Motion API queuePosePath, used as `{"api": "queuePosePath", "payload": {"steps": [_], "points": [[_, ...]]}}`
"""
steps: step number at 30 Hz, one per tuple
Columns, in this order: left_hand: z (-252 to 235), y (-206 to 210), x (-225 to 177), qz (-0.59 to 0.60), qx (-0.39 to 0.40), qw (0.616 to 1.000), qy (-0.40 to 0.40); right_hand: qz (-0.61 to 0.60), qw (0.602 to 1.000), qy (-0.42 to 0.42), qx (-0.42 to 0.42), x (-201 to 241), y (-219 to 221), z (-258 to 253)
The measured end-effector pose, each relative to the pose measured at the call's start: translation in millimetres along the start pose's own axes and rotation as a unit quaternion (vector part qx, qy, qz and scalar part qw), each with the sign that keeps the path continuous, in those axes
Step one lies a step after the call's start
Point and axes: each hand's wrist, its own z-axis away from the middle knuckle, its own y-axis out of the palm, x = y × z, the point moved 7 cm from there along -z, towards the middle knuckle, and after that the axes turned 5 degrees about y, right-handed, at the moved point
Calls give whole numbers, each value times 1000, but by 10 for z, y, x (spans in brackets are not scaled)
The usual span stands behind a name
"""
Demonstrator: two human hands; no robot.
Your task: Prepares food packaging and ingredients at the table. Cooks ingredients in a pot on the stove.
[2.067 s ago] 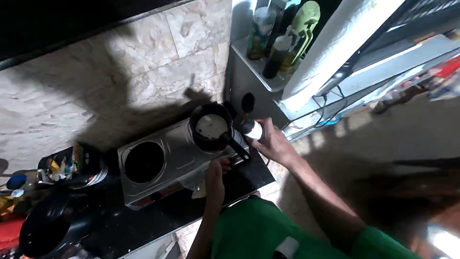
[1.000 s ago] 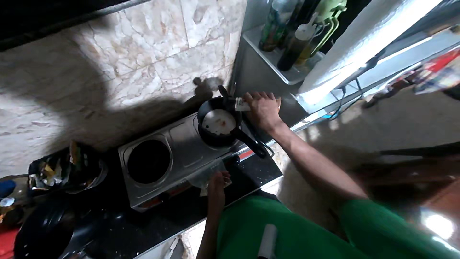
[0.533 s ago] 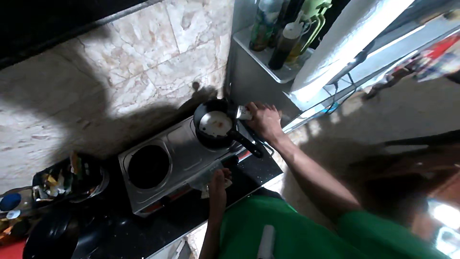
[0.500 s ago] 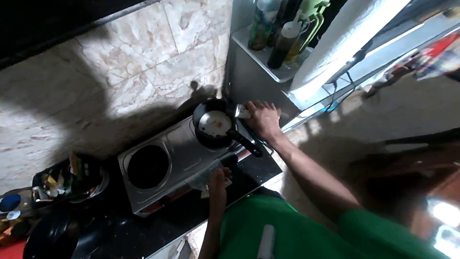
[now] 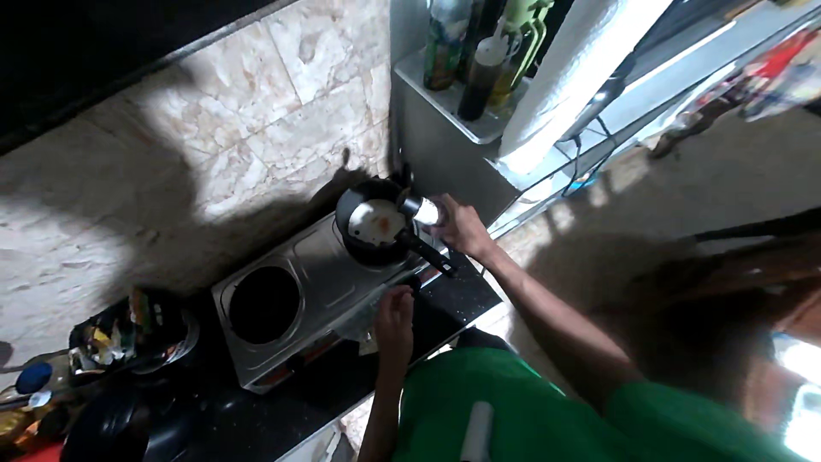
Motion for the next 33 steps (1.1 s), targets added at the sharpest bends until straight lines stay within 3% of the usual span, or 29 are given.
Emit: {"api": "queuePosePath", "payload": {"steps": [4,7,12,18,26,28,33], "points": [[-267,195,-447,-108,23,984,139,-265,963,6,45,-228,-116,484],[-360,629,-607,-119,83,975,167,-323,942,-29,92,-421,-221,990],[-269,1485,-504,-103,183,976,59,-305,941,-48,141,-978,-368,1459],[-175,2358,-136,-139,190,971,39,-315,944,-22,97,-1927,-563,1504],[-147,3166,425,-108,192,967,-128,-308,931,-14,194,-2835,-704,1490],[-115,3312,473,-111,179,973,-93,-329,923,-4,197,-2976,-766,1485],[-81,3565,517,-235,179,949,110,-341,921,14,188,-3130,-915,1351]]}}
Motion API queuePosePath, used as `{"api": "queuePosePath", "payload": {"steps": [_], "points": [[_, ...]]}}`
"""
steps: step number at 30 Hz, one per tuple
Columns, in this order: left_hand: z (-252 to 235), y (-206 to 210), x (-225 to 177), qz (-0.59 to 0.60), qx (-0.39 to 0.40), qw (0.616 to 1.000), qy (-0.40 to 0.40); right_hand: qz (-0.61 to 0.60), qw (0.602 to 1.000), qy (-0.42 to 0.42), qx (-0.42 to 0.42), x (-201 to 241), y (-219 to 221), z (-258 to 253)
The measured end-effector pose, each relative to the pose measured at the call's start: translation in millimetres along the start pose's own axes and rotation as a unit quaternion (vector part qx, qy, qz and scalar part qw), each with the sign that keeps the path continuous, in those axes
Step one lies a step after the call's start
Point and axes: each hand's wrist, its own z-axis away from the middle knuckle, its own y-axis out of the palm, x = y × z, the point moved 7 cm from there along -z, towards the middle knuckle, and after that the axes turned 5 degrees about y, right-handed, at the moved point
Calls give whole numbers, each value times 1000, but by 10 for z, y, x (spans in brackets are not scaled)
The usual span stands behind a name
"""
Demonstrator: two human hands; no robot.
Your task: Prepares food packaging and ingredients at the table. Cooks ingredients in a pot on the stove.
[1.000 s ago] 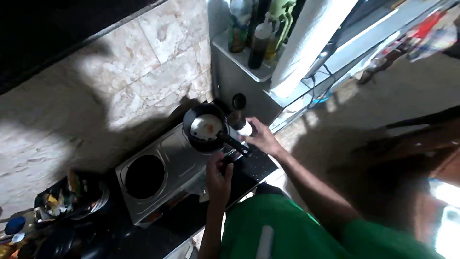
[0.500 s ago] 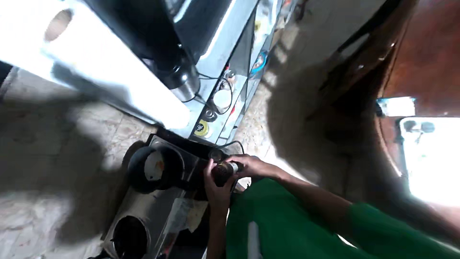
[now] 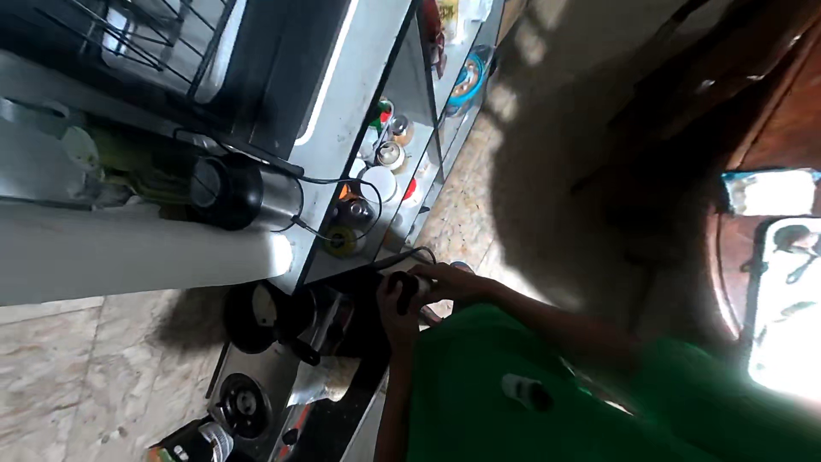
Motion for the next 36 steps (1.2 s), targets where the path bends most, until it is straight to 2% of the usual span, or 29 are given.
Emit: {"api": "queuePosePath", "payload": {"steps": [5,7,9,12,14,18,21,24,27,28,31,34,36], "points": [[-103,26,28,-49,-7,998,27,62,997,35,-9,-20,-171,-236],[-78,-75,-63,-49,-18,999,14,78,995,29,-44,-25,-281,-370],[131,-186,-69,-45,-28,998,-34,88,991,-35,-92,94,-381,-512],[577,-238,190,-65,-4,988,-140,79,981,-120,-127,370,-458,-768],[876,-212,404,-90,25,970,-223,91,979,-116,-141,501,-455,-927],[1435,-127,758,-113,62,936,-329,100,973,-136,-156,674,-405,-1196],[1736,-30,921,-74,63,908,-408,84,974,-117,-175,606,-358,-1441],[2033,105,1072,-7,31,902,-431,116,967,-95,-207,639,-363,-1702],[2220,166,1105,10,-1,889,-457,190,951,-27,-241,618,-424,-1968],[2262,182,1102,7,0,884,-467,222,946,0,-235,592,-437,-2069],[2337,209,1098,-7,25,865,-501,284,937,7,-204,629,-445,-2257],[2485,271,1172,38,27,850,-524,295,944,35,-144,816,-386,-2234],[2572,335,1229,53,39,852,-519,297,944,43,-135,721,-372,-2307]]}}
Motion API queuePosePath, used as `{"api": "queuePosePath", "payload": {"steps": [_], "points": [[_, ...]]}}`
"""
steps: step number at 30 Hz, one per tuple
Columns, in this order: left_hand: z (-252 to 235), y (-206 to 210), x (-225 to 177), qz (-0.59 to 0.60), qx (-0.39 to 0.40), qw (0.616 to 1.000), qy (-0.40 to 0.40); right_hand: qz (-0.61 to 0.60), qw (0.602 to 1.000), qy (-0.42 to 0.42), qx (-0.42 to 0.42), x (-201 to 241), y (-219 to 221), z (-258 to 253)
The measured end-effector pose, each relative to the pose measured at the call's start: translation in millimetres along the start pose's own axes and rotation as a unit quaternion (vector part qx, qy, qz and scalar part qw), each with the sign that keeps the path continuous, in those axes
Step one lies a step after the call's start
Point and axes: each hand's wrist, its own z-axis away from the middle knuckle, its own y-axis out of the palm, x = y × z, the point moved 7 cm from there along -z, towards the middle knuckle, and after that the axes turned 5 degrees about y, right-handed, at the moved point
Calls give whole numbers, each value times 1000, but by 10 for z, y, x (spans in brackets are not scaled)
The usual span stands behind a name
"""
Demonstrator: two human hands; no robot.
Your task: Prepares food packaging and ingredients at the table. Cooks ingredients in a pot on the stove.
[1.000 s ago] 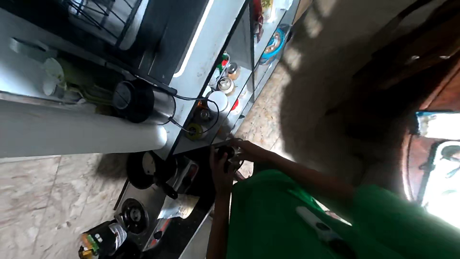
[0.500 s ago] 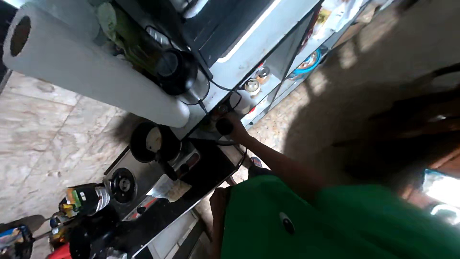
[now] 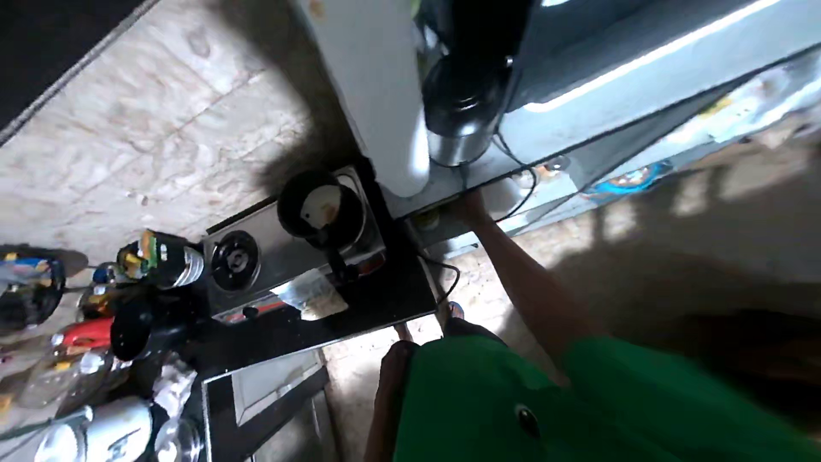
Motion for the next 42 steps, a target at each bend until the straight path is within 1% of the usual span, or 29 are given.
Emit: {"api": "queuePosePath", "payload": {"steps": [3,5,7,8,10,12,14,16,19,22,24,25,26,27,28,29,31,33,36,37,38,40,42], "points": [[-27,46,74,-6,-2,1000,1,40,998,34,34,-252,238,-181],[-29,68,155,8,-9,1000,-10,69,995,36,61,-415,393,-263],[-40,84,207,8,1,1000,-21,77,993,42,78,-501,488,-316],[-42,87,226,8,6,1000,-28,81,992,52,82,-494,495,-331],[-59,80,276,11,8,999,-47,72,992,71,78,-320,376,-282],[-91,68,336,10,12,998,-58,72,992,70,73,-182,282,-214],[-156,68,423,10,15,998,-62,92,991,61,78,-173,271,-198],[-205,48,478,19,14,998,-49,103,989,68,86,-240,311,-218],[-268,8,523,29,20,999,-20,140,987,32,69,-159,269,-178],[-325,-55,642,38,27,999,-15,153,988,-12,6,10,146,66],[-353,-115,758,37,37,998,-31,135,990,13,-30,50,100,384],[-369,-155,815,34,41,998,-41,122,991,36,-29,90,108,604],[-393,-192,879,33,46,997,-49,98,993,61,-6,154,163,857],[-402,-238,930,36,48,997,-54,58,995,71,36,263,282,1116],[-402,-288,979,45,48,996,-58,-4,993,76,95,435,455,1354],[-393,-337,1033,54,48,996,-59,-86,980,81,160,668,654,1554],[-367,-443,1132,67,50,995,-56,-226,929,97,277,1148,1054,1751],[-377,-566,1199,62,55,995,-49,-315,880,121,335,1521,1383,1658],[-350,-736,1367,60,56,995,-53,-371,824,193,381,1885,1779,1370],[-346,-791,1464,64,53,995,-55,-378,814,214,386,1971,1865,1306],[-345,-841,1573,65,52,995,-57,-374,816,234,375,2027,1936,1257],[-272,-904,1776,48,58,994,-79,-343,841,267,321,2057,2046,1260],[-239,-915,1971,12,66,994,-92,-301,873,255,286,2093,1989,1318]]}}
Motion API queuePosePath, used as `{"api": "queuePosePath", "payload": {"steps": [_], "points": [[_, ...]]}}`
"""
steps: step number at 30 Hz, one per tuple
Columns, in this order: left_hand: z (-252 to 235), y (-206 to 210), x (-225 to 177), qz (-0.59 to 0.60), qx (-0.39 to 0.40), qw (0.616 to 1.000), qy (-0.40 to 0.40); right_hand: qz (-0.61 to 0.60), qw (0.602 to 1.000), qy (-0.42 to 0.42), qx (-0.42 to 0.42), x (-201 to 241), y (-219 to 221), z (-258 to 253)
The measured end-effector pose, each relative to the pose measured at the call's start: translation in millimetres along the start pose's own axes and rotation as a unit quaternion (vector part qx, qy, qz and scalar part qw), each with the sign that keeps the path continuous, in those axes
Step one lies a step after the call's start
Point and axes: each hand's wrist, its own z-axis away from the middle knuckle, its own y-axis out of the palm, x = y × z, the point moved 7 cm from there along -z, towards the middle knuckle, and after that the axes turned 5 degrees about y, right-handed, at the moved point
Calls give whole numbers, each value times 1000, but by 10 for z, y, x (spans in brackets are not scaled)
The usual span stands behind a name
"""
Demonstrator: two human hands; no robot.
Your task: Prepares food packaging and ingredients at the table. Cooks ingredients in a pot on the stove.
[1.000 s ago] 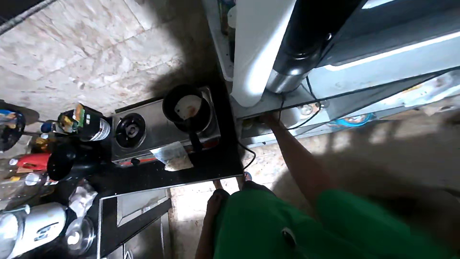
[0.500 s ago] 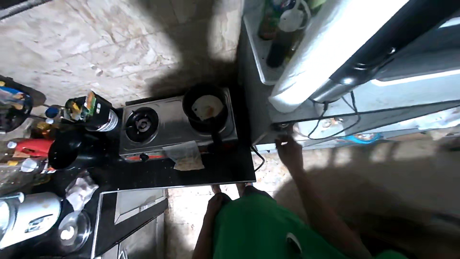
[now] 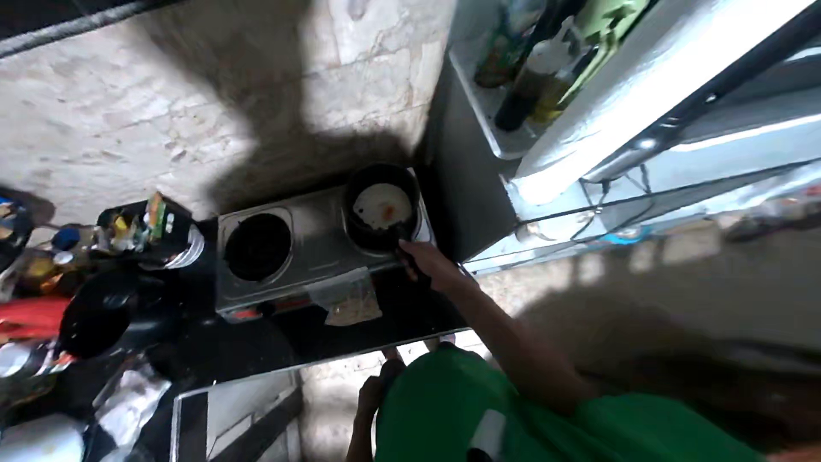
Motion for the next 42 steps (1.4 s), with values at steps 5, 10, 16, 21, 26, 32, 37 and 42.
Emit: {"api": "queuePosePath", "payload": {"steps": [5,10,16,21,26,32,37,42], "points": [[-97,-82,429,-94,13,995,20,45,998,-19,-31,110,-160,452],[-113,-143,610,-87,35,995,42,32,996,-79,-39,224,43,308],[-226,-357,434,-81,18,995,54,38,997,-50,-35,133,-139,561],[-342,-334,443,47,-9,998,41,64,995,-66,-35,132,-37,352],[-375,-331,351,41,-20,999,28,67,996,-45,-22,73,-144,594],[106,-429,-317,-131,92,985,71,83,995,-57,-2,68,-42,378],[1460,-1835,-3144,-57,-45,928,365,73,996,-52,-17,-3,-159,447],[2390,-2592,-5873,-134,-237,716,643,66,996,-57,-19,-46,-175,424]]}}
